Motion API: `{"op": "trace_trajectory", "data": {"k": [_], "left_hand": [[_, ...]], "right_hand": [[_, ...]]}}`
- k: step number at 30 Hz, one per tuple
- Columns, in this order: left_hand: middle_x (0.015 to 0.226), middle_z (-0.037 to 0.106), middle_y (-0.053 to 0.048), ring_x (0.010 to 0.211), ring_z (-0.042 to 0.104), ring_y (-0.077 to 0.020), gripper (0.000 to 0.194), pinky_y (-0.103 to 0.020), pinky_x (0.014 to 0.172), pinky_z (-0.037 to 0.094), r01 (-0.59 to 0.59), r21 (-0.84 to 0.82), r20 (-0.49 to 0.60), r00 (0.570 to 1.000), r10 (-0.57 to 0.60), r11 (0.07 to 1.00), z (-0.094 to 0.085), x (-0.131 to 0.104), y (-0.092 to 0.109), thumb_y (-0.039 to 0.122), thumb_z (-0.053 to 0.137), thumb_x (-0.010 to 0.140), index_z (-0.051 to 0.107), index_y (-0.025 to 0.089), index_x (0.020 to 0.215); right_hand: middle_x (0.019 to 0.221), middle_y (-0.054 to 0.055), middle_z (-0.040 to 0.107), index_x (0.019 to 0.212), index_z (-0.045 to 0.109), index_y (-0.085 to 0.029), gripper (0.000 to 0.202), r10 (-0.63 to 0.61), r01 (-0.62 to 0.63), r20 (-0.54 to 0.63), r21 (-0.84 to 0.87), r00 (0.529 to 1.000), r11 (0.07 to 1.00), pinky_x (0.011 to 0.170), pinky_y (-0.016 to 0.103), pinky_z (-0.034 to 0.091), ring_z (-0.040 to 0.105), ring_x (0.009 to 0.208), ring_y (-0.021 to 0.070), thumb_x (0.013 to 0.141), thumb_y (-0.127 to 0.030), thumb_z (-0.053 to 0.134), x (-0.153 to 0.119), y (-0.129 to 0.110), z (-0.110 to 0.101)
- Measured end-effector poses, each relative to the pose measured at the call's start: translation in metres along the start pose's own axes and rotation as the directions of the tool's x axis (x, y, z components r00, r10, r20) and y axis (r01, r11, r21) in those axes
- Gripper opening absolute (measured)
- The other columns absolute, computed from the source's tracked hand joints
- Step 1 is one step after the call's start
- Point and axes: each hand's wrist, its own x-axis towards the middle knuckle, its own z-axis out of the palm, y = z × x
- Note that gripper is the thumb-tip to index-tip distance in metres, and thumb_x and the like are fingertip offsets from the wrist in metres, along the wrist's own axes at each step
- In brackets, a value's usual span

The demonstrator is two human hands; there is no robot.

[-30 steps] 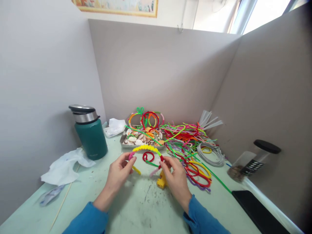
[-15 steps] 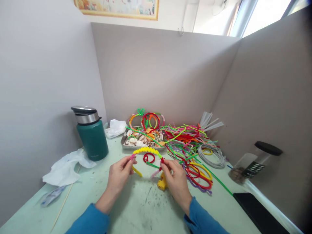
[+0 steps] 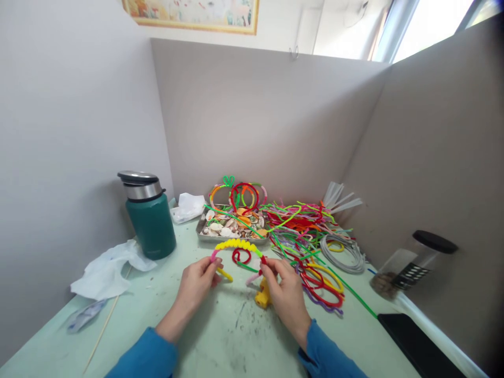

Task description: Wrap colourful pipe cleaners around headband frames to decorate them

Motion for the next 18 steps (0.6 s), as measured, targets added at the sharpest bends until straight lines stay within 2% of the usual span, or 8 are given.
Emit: {"op": "trace_trajectory", "data": {"k": [8,12,14,18], "left_hand": [[0.055,0.064,-0.004,0.053,0.059,-0.0178,0.04,-0.026,0.055,0.044,-0.009,-0.034,-0.02,1.0,0.009,0.999,-0.002,-0.005,0.01,0.05,0.05,0.076,0.067,0.014,0.074],[0.056,0.064,-0.003,0.052,0.059,-0.0169,0.04,-0.026,0.054,0.045,-0.04,-0.048,-0.006,0.999,0.04,0.998,0.0,-0.007,0.01,0.05,0.049,0.077,0.065,0.015,0.072],[0.06,0.065,-0.004,0.054,0.06,-0.0171,0.041,-0.025,0.053,0.046,-0.045,-0.082,0.012,0.999,0.046,0.996,0.001,-0.008,0.011,0.052,0.05,0.077,0.065,0.014,0.078],[0.09,0.068,-0.009,0.058,0.063,-0.0167,0.05,-0.027,0.052,0.049,-0.006,-0.146,0.005,1.0,0.007,0.989,0.004,-0.01,0.015,0.054,0.05,0.076,0.059,0.014,0.104]], "right_hand": [[0.077,0.004,0.062,0.078,0.062,-0.02,0.02,-0.072,0.075,0.028,-0.112,0.997,0.991,0.069,0.03,0.037,0.054,0.076,0.0191,0.088,-0.031,0.049,0.001,-0.003,-0.002],[0.075,0.004,0.062,0.075,0.061,-0.019,0.023,-0.055,0.063,0.061,-0.137,0.997,0.989,0.067,0.029,0.038,0.054,0.074,0.0188,0.089,-0.031,0.046,0.004,-0.005,-0.009],[0.073,0.003,0.062,0.073,0.06,-0.019,0.025,-0.041,0.052,0.077,-0.155,0.996,0.987,0.064,0.028,0.038,0.054,0.071,0.0183,0.089,-0.031,0.045,0.009,-0.005,-0.016],[0.069,0.003,0.061,0.072,0.06,-0.018,0.028,-0.054,0.062,0.044,-0.22,0.998,0.974,0.059,0.026,0.036,0.053,0.065,0.0173,0.088,-0.036,0.044,0.036,-0.007,-0.033]]}}
